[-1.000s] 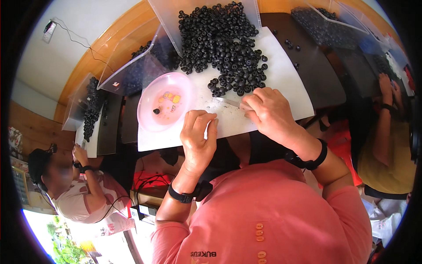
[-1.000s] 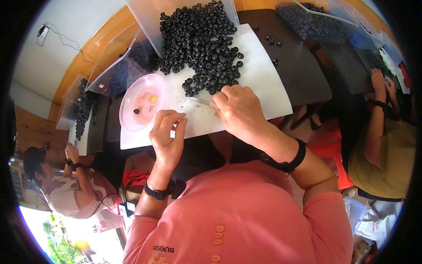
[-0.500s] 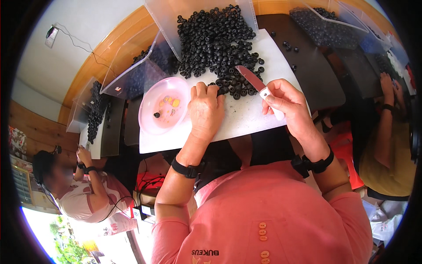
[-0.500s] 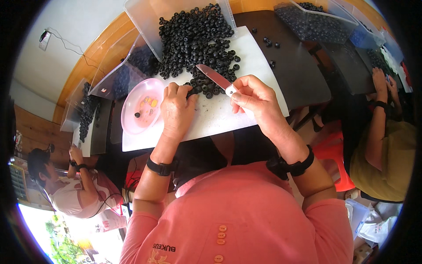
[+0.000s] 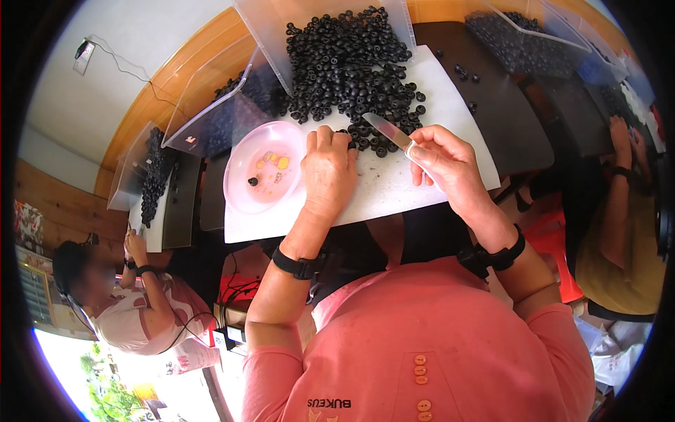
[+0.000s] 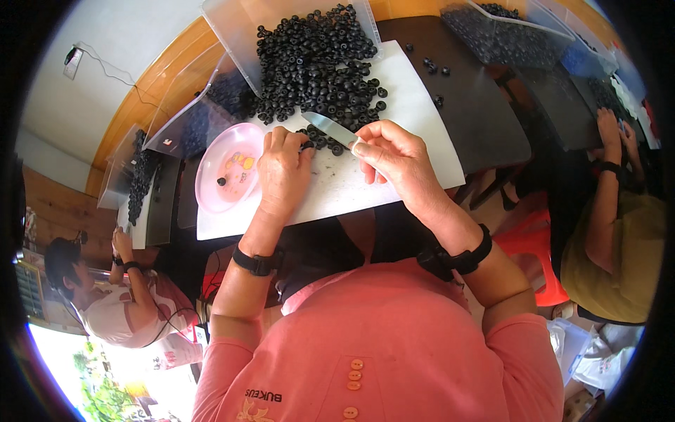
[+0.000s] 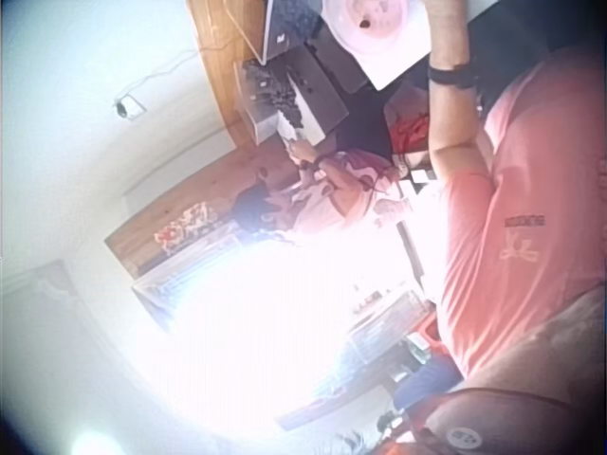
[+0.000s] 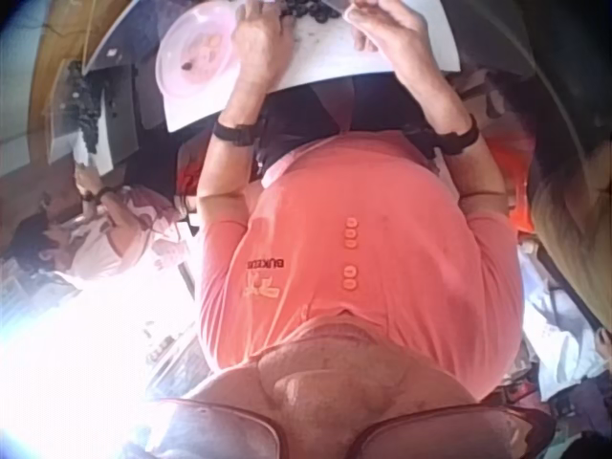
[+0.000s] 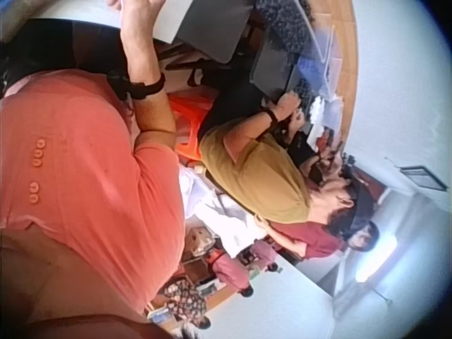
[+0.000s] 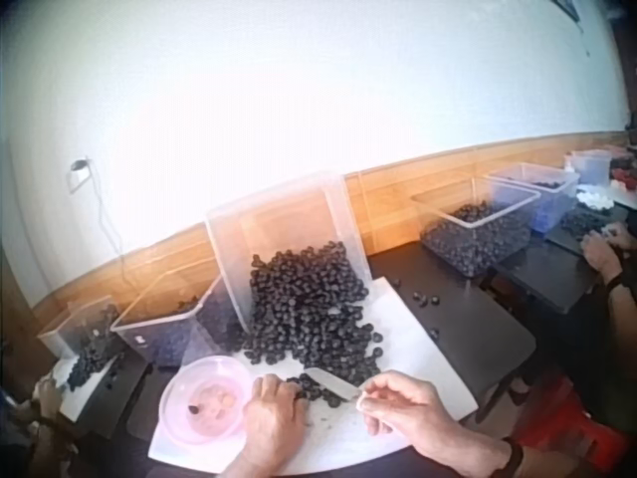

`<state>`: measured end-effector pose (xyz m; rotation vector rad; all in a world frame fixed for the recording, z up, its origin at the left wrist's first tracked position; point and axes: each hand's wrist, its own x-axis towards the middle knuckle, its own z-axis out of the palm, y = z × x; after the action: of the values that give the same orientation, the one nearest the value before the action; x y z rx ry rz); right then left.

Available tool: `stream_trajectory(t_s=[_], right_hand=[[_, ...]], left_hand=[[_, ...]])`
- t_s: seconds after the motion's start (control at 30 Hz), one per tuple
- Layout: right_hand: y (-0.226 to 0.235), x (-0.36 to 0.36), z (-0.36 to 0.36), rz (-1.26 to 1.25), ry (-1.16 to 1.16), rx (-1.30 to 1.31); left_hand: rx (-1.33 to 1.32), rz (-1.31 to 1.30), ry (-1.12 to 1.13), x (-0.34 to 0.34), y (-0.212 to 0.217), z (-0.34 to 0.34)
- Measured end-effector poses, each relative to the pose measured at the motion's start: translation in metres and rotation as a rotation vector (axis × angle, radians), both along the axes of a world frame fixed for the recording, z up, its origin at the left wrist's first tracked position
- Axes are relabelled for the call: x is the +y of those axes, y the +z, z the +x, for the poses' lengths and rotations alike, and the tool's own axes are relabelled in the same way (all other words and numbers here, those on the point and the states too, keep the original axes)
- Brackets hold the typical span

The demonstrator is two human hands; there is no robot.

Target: Using a small knife to manually process or trim small black components at a workstation.

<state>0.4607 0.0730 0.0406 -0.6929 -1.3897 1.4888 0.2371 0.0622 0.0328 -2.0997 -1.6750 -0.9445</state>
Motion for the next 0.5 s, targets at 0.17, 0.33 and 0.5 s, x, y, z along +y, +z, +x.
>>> stream_trajectory(t_s=[0.17, 0.33, 0.5], right_hand=[[0.000, -0.003, -0.003, -0.007, -0.023, 0.004], [-0.001, -0.003, -0.003, 0.031, -0.013, -0.031], [-0.005, -0.002, -0.003, 0.060, -0.002, -0.025]], left_hand=[[0.074, 0.058, -0.070, 0.000, -0.001, -0.003], [0.049, 0.096, -0.150, -0.015, 0.009, 0.000], [-0.152, 0.013, -0.223, -0.040, 0.005, -0.002]])
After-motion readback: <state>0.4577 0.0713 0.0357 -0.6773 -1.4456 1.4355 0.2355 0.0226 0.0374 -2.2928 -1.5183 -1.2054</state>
